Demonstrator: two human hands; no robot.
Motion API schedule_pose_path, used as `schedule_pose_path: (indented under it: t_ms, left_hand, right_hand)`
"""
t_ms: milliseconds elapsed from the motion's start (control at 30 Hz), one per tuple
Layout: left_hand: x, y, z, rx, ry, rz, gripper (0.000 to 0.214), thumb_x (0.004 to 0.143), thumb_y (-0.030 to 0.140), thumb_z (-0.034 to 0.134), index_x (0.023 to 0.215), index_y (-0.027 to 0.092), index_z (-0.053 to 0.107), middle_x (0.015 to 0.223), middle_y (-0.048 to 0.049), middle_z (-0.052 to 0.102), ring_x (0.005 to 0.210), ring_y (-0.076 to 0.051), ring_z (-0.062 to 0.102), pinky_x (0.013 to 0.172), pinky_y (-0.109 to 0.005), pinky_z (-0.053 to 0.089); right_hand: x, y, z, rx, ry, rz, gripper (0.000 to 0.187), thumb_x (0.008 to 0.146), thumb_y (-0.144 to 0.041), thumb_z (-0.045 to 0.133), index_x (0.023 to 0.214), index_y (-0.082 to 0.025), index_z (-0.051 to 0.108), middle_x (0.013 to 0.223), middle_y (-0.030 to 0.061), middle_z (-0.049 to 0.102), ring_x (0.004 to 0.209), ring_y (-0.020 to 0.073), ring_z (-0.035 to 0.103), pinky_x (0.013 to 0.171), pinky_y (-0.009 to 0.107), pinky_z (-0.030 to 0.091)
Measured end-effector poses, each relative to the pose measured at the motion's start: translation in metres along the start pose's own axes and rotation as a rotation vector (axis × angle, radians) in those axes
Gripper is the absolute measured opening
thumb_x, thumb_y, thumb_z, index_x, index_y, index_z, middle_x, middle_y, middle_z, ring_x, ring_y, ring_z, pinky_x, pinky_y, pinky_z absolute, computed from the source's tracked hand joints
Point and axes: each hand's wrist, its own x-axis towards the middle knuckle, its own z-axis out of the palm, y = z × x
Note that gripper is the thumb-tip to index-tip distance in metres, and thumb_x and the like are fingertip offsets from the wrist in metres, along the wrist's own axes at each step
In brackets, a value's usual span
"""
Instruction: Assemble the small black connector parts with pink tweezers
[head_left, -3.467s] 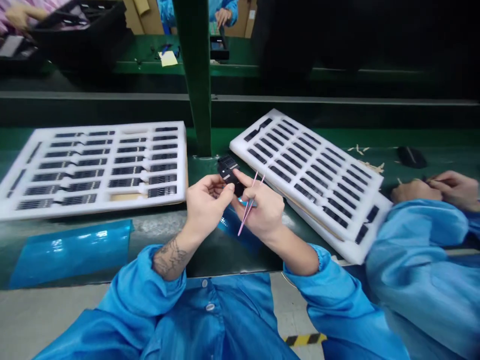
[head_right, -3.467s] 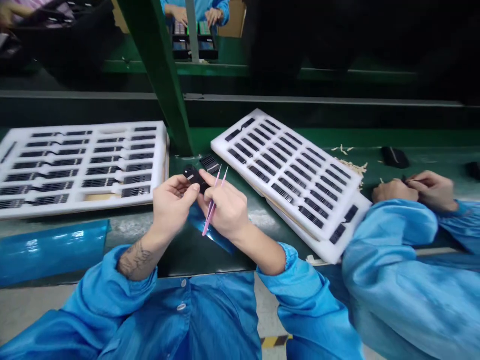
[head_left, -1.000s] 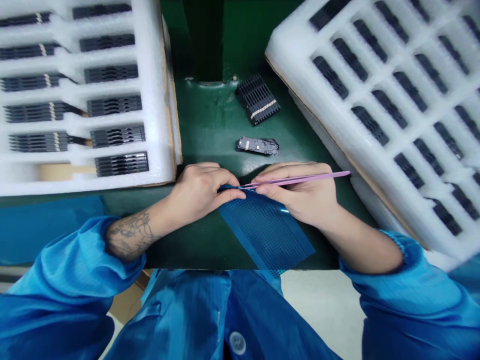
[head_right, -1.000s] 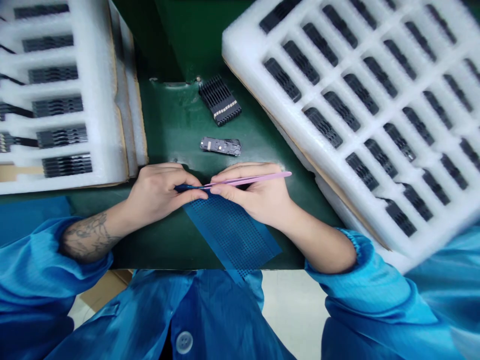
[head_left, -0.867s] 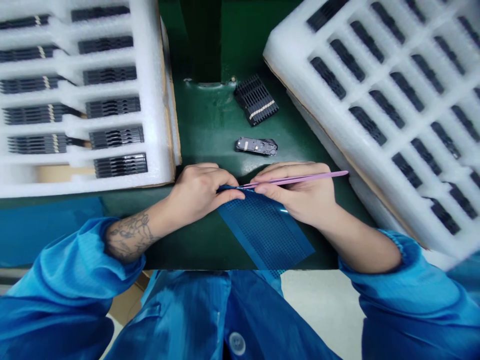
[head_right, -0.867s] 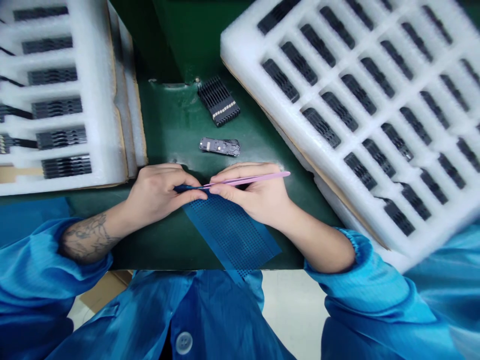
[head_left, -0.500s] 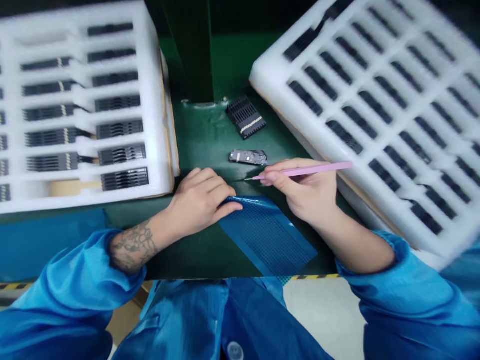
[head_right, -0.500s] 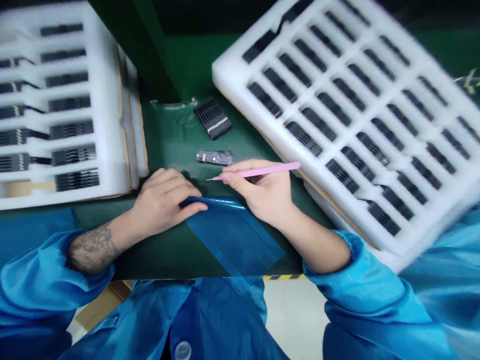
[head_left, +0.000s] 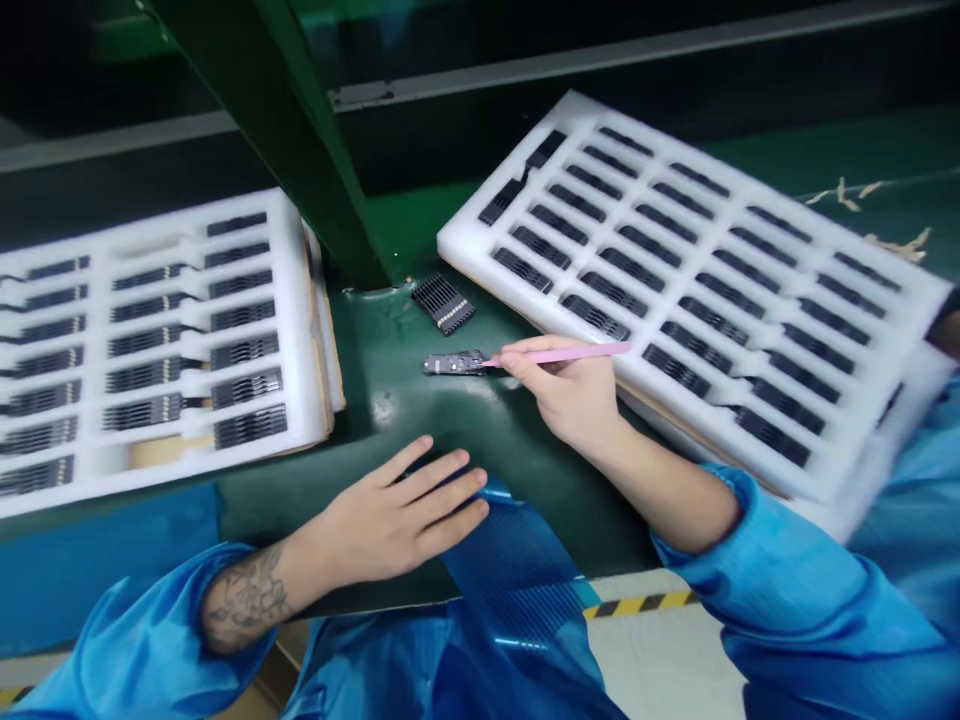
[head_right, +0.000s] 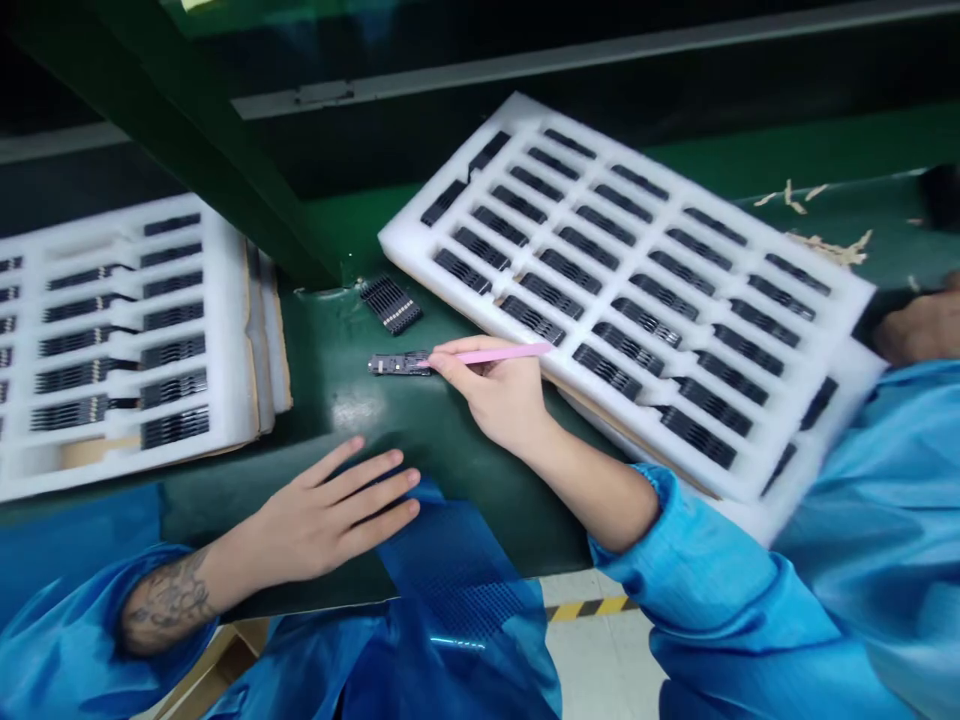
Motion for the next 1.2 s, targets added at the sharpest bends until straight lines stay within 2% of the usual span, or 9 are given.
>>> schedule_pose_path:
  t_ms: [133,267,333,400,500,600,767,933,1200]
  left_hand:
    - [-0.011,-0.002,-0.004,0.004,0.096,0.03,0.032,0.098,0.018,0.057,0.129,0.024,0.066,0.143,0.0011,0.061,0.136,-0.024,0.055,0.128,-0.048,0.029]
    - [-0.02,-0.01,-0.001,-0.107,0.026,-0.059,0.031,0.098,0.015,0.054,0.126,0.017,0.066,0.135,-0.0038,0.067,0.13,-0.024,0.06,0.116,-0.044,0.048]
    - [-0.019,-0.014,0.0,-0.163,0.048,-0.105,0.028,0.097,0.015,0.057,0.123,0.016,0.066,0.125,-0.0049,0.072,0.122,-0.022,0.065,0.107,-0.04,0.055]
    - [-0.009,-0.019,0.0,-0.159,0.136,-0.162,0.029,0.094,0.015,0.062,0.123,0.015,0.064,0.117,-0.006,0.074,0.115,-0.022,0.068,0.102,-0.038,0.057]
    - [0.02,-0.034,0.005,-0.056,0.261,-0.362,0.038,0.092,0.016,0.065,0.13,0.012,0.058,0.127,-0.0145,0.068,0.122,-0.026,0.064,0.104,-0.043,0.056]
    - [0.048,-0.054,0.018,-0.032,0.239,-0.512,0.034,0.094,0.021,0.066,0.126,0.012,0.06,0.136,-0.0175,0.062,0.125,-0.03,0.06,0.106,-0.048,0.053]
    - [0.052,-0.07,0.033,-0.162,0.239,-0.467,0.009,0.094,0.022,0.067,0.1,0.016,0.066,0.104,-0.0062,0.074,0.097,-0.021,0.068,0.089,-0.037,0.058]
    - [0.038,-0.068,0.034,-0.225,0.313,-0.46,0.008,0.091,0.022,0.072,0.095,0.017,0.068,0.1,-0.0038,0.076,0.092,-0.018,0.069,0.084,-0.033,0.058]
    - [0.039,-0.07,0.033,-0.22,0.328,-0.432,0.007,0.09,0.021,0.072,0.093,0.016,0.069,0.1,-0.0048,0.077,0.089,-0.018,0.07,0.081,-0.032,0.059]
  right_hand:
    - [0.0,-0.001,-0.001,0.028,-0.014,0.023,0.013,0.077,-0.034,0.083,0.081,-0.021,0.079,0.076,0.0029,0.078,0.068,0.0181,0.071,0.062,0.03,0.058]
    - [0.0,0.0,0.0,0.04,-0.015,0.008,0.011,0.077,-0.031,0.082,0.081,-0.021,0.079,0.078,0.0029,0.078,0.071,0.0181,0.072,0.065,0.031,0.058]
    - [0.001,0.001,0.0,0.043,-0.013,0.007,0.012,0.077,-0.031,0.082,0.081,-0.021,0.079,0.078,0.0032,0.078,0.072,0.0185,0.072,0.066,0.031,0.059]
    - [0.0,0.001,0.0,0.042,-0.011,0.008,0.013,0.078,-0.032,0.081,0.081,-0.02,0.079,0.079,0.0034,0.078,0.073,0.0187,0.072,0.067,0.032,0.059]
    - [-0.001,0.0,-0.001,0.025,-0.001,0.003,0.014,0.078,-0.033,0.082,0.082,-0.02,0.079,0.08,0.0036,0.078,0.073,0.0186,0.072,0.068,0.031,0.059]
    - [-0.002,-0.003,-0.002,-0.001,0.014,-0.001,0.013,0.078,-0.032,0.081,0.082,-0.02,0.079,0.08,0.0036,0.078,0.073,0.0185,0.072,0.069,0.032,0.058]
    - [-0.002,-0.001,-0.001,0.025,-0.02,0.046,0.01,0.079,-0.029,0.08,0.08,-0.019,0.077,0.077,0.004,0.077,0.071,0.0183,0.071,0.068,0.031,0.057]
    - [-0.001,0.006,0.001,0.032,-0.057,0.115,0.014,0.079,-0.031,0.081,0.078,-0.017,0.077,0.074,0.0053,0.076,0.067,0.0177,0.07,0.062,0.03,0.056]
    - [0.0,0.004,0.0,-0.078,-0.075,0.051,0.013,0.081,-0.029,0.08,0.079,-0.016,0.077,0.074,0.0052,0.076,0.064,0.0157,0.068,0.057,0.027,0.052]
